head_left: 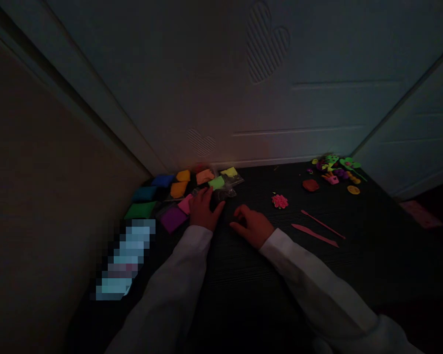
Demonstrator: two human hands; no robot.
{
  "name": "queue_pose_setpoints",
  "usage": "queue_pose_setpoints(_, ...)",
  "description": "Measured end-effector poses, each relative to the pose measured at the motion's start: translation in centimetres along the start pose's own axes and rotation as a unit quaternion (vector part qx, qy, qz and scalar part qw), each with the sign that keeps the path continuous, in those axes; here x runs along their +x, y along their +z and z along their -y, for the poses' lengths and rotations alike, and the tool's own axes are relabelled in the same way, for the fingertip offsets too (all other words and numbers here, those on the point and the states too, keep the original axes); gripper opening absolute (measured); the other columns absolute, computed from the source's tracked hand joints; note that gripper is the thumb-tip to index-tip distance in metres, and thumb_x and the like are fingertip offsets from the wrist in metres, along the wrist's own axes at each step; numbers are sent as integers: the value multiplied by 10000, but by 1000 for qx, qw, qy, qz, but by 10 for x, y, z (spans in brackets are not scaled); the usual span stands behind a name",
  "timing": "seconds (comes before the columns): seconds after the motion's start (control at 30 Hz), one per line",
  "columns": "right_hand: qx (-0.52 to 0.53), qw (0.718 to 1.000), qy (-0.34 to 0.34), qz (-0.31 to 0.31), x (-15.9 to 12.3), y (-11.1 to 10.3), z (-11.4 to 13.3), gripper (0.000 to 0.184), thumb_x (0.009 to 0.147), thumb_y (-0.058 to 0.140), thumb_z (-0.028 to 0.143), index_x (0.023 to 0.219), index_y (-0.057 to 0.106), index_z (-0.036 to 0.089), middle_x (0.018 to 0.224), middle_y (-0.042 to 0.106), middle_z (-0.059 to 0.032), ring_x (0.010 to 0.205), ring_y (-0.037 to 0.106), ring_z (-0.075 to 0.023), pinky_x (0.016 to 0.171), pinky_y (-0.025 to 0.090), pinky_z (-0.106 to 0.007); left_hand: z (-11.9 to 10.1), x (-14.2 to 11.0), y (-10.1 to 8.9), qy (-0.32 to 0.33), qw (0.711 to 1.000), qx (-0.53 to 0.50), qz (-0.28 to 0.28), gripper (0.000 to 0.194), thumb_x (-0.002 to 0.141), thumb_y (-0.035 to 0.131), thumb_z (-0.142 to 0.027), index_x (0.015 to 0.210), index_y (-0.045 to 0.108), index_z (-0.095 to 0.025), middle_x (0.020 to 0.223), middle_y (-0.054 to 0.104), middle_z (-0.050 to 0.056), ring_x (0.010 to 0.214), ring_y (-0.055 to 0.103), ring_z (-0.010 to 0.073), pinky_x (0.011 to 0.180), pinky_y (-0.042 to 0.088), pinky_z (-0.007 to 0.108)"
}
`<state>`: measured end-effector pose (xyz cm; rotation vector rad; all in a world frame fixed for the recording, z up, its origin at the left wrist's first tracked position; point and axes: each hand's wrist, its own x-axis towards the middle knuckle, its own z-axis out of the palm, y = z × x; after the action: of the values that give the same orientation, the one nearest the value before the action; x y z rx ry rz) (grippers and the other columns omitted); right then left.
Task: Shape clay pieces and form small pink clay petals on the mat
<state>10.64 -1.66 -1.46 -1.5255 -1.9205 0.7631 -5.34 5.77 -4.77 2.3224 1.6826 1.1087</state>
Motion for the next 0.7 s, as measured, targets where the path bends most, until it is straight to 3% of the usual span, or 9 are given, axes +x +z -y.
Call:
queue_pose_setpoints(0.1,-89,995,-31,-19,2,-2,-1,206,747,483,345,870,540,189,851,574,-52,827,494,-169,733,370,-302,-9,-3,-7,32,997,-45,-45,487,670,562,-333,1120,450,-188,1095,482,116,1034,406,276,885,268,436)
queue_pose_setpoints(0.17,-133,990,-47,-26,4,-9,-2,216,760,462,343,853,571,180,889,569,-65,862,479,-177,779,353,-321,-16,-6,-13,75,994,-80,-31,380,686,545,-289,1054,493,-208,999,534,83,963,450,244,871,287,413)
queue_pose_setpoints(0.23,-166,984,-39,-45,5,-23,-5,241,760,456,351,891,575,187,924,566,-68,891,471,-187,795,346,-335,-22,-9,-17,113,988,-101,19,272,695,531,-266,962,541,-218,909,567,61,890,483,220,839,320,391)
queue_pose_setpoints(0.3,-208,973,10,-95,5,-42,-12,314,738,476,379,992,540,205,1009,547,-75,953,447,-222,802,338,-372,-25,-11,-18,133,984,-109,53,197,697,527,-259,884,572,-219,855,580,52,844,499,208,811,342,380)
queue_pose_setpoints(0.4,-264,937,164,-161,3,-68,-28,516,664,528,456,1097,463,182,1116,492,-124,1010,416,-305,772,336,-462,-27,-11,-16,134,983,-115,55,156,697,527,-256,835,588,-216,822,588,49,814,508,202,779,361,371)
queue_pose_setpoints(0.5,-275,920,253,-117,1,-80,-41,616,589,538,560,1044,493,146,1094,497,-153,1002,428,-337,752,339,-507,-26,-11,-15,133,983,-120,51,136,700,522,-241,814,589,-206,796,598,48,792,514,195,766,368,362)
queue_pose_setpoints(0.7,-279,916,282,-69,2,-76,-48,602,553,530,605,962,549,165,1078,501,-143,994,443,-329,739,349,-515,-26,-11,-16,127,983,-132,21,102,697,519,-220,767,592,-214,759,603,35,754,521,184,754,381,360)
